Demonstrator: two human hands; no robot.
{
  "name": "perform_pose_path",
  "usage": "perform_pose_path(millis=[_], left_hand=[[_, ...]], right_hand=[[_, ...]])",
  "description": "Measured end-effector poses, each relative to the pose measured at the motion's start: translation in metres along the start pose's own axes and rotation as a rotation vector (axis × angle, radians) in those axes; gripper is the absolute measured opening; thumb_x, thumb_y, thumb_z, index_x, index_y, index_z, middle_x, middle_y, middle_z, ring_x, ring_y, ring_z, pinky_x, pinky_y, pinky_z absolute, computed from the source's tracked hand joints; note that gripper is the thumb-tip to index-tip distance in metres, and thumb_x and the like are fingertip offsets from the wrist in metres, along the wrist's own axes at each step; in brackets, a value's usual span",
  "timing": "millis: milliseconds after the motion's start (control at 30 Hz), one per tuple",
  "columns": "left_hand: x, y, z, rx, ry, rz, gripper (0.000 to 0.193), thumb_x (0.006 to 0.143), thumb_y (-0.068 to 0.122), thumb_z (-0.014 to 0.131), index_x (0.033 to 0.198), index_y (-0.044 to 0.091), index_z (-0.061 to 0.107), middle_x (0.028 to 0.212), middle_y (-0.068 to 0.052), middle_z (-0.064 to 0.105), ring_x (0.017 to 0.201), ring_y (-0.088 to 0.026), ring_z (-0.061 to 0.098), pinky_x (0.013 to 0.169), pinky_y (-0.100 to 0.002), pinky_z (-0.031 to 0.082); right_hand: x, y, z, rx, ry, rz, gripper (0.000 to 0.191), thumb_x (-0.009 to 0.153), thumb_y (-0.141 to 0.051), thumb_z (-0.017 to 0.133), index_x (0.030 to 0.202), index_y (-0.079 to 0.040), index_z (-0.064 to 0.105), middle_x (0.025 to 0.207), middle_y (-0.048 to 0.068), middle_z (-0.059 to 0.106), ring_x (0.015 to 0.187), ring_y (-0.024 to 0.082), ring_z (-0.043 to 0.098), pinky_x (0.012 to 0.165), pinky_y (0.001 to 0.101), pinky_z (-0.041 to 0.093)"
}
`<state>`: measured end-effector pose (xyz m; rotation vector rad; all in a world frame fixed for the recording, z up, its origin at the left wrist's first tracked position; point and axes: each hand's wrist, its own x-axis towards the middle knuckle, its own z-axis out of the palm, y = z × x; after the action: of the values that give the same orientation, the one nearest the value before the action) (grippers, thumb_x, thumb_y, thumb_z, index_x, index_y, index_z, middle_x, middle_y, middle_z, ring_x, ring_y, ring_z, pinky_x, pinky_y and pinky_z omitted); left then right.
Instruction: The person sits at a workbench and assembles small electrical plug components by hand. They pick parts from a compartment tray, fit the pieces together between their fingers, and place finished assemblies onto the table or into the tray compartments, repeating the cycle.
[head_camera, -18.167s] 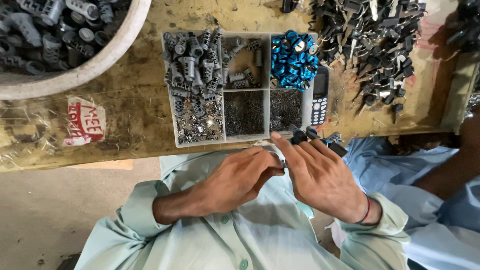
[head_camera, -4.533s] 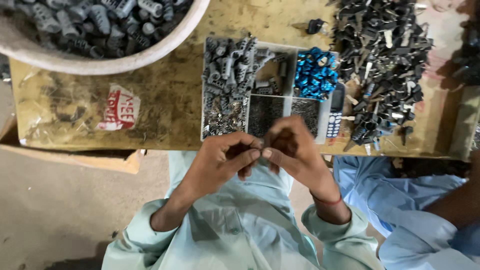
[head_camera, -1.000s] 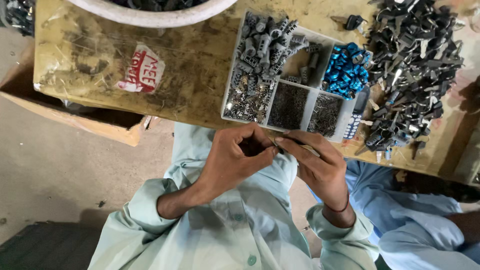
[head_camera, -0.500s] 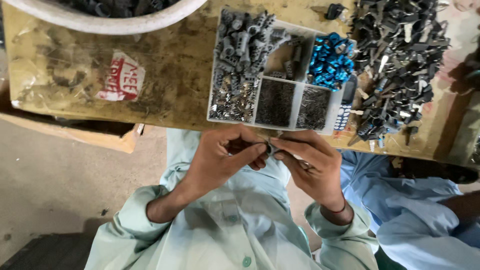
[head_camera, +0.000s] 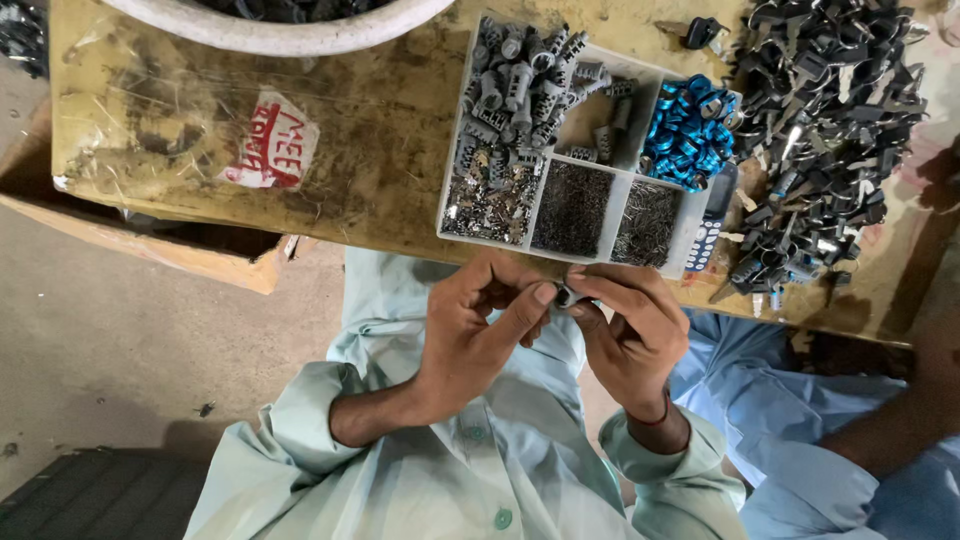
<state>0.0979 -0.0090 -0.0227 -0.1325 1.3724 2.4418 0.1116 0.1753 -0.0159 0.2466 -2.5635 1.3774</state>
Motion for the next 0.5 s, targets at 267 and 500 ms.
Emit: perform_pose_path(millis=[267, 500], left_hand=[[-0.008, -0.006, 0.004, 0.039, 0.035, 0.029, 0.014, 0.104, 0.012, 0.067, 0.105, 0.001, 0.059, 0.085, -0.003, 0.067, 0.071, -0.005, 0.06, 0.062, -0.022, 0.05], [-0.004, 0.007, 0.002, 0.353, -0.017, 0.136, 0.013, 0.1, 0.006, 0.072, 0.105, 0.0, 0.061, 0.089, -0.004, 0.066, 0.076, -0.007, 0.059, 0.066, -0.023, 0.051]], right_hand=[[0.001, -0.003, -0.001, 0.111, -0.032, 0.091, 0.027, 0.086, 0.004, 0.083, 0.109, -0.006, 0.073, 0.111, 0.006, 0.074, 0.061, 0.001, 0.045, 0.053, 0.021, 0.031], [0.001, -0.006, 0.0, 0.009, 0.038, -0.093, 0.027, 0.087, 0.006, 0.083, 0.11, -0.005, 0.072, 0.113, 0.009, 0.072, 0.099, 0.02, 0.073, 0.081, 0.0287, 0.057]])
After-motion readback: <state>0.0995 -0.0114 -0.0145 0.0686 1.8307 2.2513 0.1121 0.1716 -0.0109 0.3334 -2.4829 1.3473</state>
